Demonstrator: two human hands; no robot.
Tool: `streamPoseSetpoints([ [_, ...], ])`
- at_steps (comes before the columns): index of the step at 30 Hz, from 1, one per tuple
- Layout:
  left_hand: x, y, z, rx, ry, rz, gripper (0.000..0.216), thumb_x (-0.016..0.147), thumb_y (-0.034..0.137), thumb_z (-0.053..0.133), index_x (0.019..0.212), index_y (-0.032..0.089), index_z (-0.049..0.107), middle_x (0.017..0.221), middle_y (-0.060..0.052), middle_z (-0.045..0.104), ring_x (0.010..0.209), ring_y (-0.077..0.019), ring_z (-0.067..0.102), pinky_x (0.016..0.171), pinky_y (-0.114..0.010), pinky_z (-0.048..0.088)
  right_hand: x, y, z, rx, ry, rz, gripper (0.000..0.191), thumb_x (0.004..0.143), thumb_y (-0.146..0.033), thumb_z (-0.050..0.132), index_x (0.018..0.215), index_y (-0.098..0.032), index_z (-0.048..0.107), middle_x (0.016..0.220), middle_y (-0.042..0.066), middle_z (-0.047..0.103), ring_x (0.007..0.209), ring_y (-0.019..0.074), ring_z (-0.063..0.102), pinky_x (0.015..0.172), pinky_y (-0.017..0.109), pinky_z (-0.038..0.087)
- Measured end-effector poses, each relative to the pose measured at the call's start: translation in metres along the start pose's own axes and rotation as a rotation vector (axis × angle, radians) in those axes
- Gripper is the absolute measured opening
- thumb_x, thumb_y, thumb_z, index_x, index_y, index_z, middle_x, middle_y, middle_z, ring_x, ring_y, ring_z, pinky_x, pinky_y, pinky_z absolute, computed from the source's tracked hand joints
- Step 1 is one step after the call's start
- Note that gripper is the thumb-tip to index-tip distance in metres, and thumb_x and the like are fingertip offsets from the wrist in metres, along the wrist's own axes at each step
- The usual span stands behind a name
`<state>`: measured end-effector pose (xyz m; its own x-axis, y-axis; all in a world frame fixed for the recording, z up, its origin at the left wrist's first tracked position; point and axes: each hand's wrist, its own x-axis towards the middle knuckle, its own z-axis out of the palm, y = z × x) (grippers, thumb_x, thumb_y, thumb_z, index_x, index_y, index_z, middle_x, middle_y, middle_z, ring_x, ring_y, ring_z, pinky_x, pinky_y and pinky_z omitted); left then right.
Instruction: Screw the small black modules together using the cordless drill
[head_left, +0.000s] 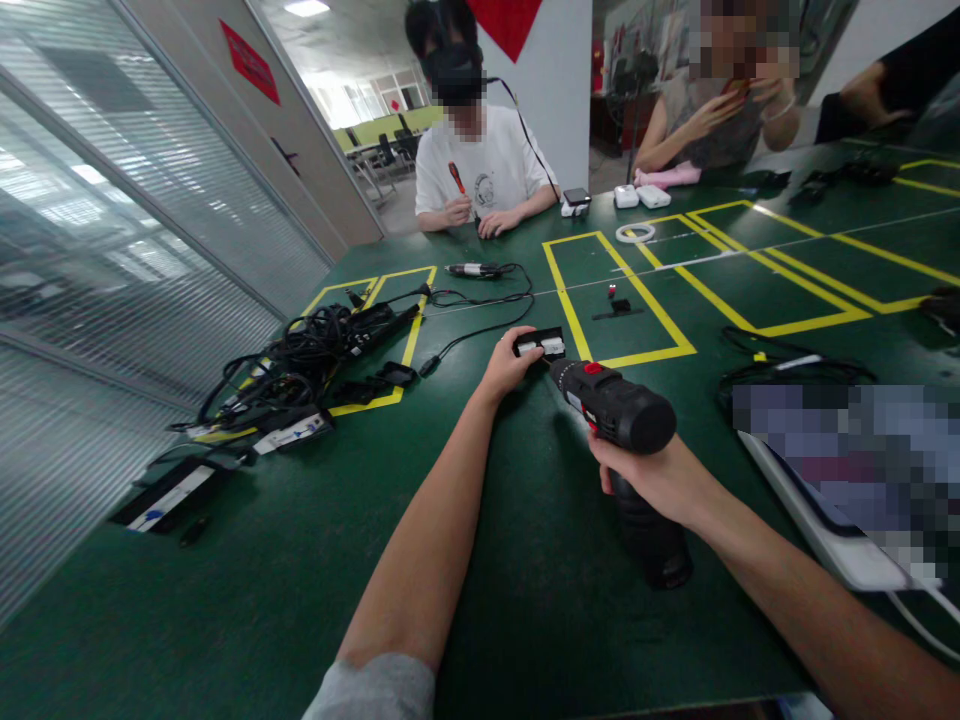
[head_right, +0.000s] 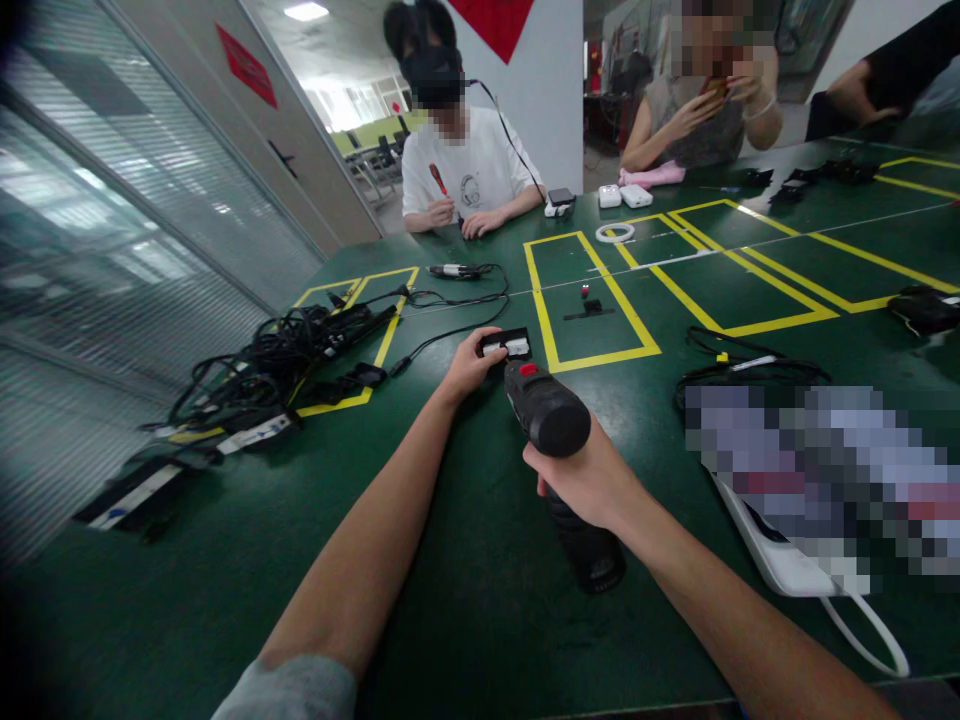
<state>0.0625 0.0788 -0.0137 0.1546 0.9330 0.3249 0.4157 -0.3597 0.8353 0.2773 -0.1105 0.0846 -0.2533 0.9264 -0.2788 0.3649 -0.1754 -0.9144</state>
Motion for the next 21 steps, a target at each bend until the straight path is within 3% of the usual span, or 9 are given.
streamPoseSetpoints([
  [13,-0.0008,0.0048,-0.0012,0.018,-0.004,-0.009,0.045,0.076,0.029,0.065,0.118,0.015,0.057,0.108,-0.008,0.063,0.094,-0.0196,0.060,0.087,-0.032,0.048,-0.0011,-0.0009,-0.0009,-0.019,0.002,-0.006,0.014,0.079,-0.026,0.056,0.067,-0.018,0.057,0.054,0.002,0.062,0.054,0.0157,0.059,0.060,0.029,0.045],
  [21,-0.0018,0.0059,-0.0013,0.015,-0.010,-0.016,0.045,0.076,0.029,0.065,0.119,0.015,0.056,0.108,-0.008,0.063,0.092,-0.0187,0.060,0.086,-0.031,0.048,-0.0002,0.0011,-0.0007,0.033,-0.001,-0.007,0.009,0.079,-0.026,0.056,0.079,-0.017,0.059,0.053,0.000,0.061,0.053,0.0156,0.060,0.060,0.028,0.045],
])
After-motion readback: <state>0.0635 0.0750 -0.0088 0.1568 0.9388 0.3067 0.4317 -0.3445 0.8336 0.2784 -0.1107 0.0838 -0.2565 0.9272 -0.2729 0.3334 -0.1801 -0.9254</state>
